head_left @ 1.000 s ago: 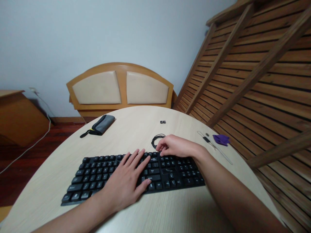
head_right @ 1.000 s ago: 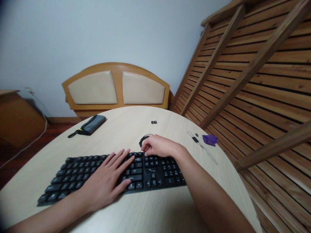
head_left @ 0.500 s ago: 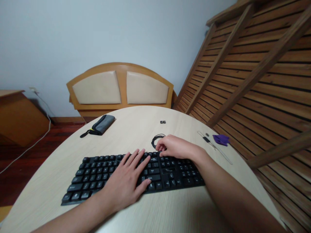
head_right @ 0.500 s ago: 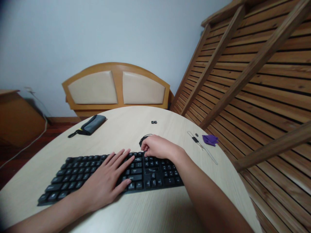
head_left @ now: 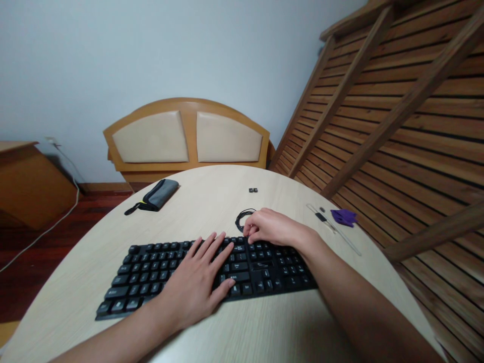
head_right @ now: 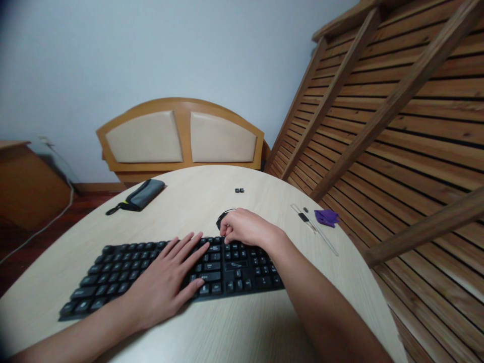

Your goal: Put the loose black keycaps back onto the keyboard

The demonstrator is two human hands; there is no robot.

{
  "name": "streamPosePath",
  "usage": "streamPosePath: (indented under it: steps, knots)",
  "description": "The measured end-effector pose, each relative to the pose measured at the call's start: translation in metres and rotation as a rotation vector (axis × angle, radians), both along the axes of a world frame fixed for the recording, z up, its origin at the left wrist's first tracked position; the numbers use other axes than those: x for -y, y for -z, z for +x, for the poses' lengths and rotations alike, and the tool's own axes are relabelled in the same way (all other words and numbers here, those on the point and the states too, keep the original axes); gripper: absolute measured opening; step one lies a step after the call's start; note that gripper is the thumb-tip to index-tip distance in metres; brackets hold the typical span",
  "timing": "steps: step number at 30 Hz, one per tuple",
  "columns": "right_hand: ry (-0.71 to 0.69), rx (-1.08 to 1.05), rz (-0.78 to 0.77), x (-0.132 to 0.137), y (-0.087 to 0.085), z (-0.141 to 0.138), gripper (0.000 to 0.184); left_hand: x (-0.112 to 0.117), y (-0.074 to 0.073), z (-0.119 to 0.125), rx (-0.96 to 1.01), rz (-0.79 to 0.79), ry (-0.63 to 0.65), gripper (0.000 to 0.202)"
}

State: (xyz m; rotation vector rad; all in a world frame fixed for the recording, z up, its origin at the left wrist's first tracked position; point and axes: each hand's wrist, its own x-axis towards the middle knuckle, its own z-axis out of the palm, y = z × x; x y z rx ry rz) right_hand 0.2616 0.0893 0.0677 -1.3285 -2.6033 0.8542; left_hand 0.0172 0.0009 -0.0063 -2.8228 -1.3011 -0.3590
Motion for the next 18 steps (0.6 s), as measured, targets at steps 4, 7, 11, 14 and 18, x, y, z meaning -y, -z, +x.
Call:
streamPosePath:
  steps: [4, 7, 11, 14, 18]
  knots:
    - [-0.025, 0.029, 0.028, 0.0005, -0.0012, 0.0027, 0.017, 0.0003, -0.0014, 0.0005, 0.003, -0.006, 0.003, 0.065]
    - [-0.026, 0.08, 0.071, 0.0031, -0.0029, 0.0009, 0.019, 0.0002, -0.0008, 0.0004, 0.023, 0.001, 0.006, 0.064]
    - [-0.035, 0.142, 0.159, 0.0071, -0.0042, -0.0039, 0.022, -0.0002, 0.0001, 0.0003, 0.013, -0.005, 0.002, 0.064]
    - [-0.052, 0.165, 0.199, 0.0081, -0.0044, -0.0055, 0.024, -0.0003, -0.0005, 0.0006, 0.008, -0.008, 0.001, 0.065]
    - [-0.046, 0.138, 0.176, 0.0072, -0.0027, -0.0062, 0.023, 0.0, -0.0013, 0.001, 0.003, -0.011, 0.0, 0.065]
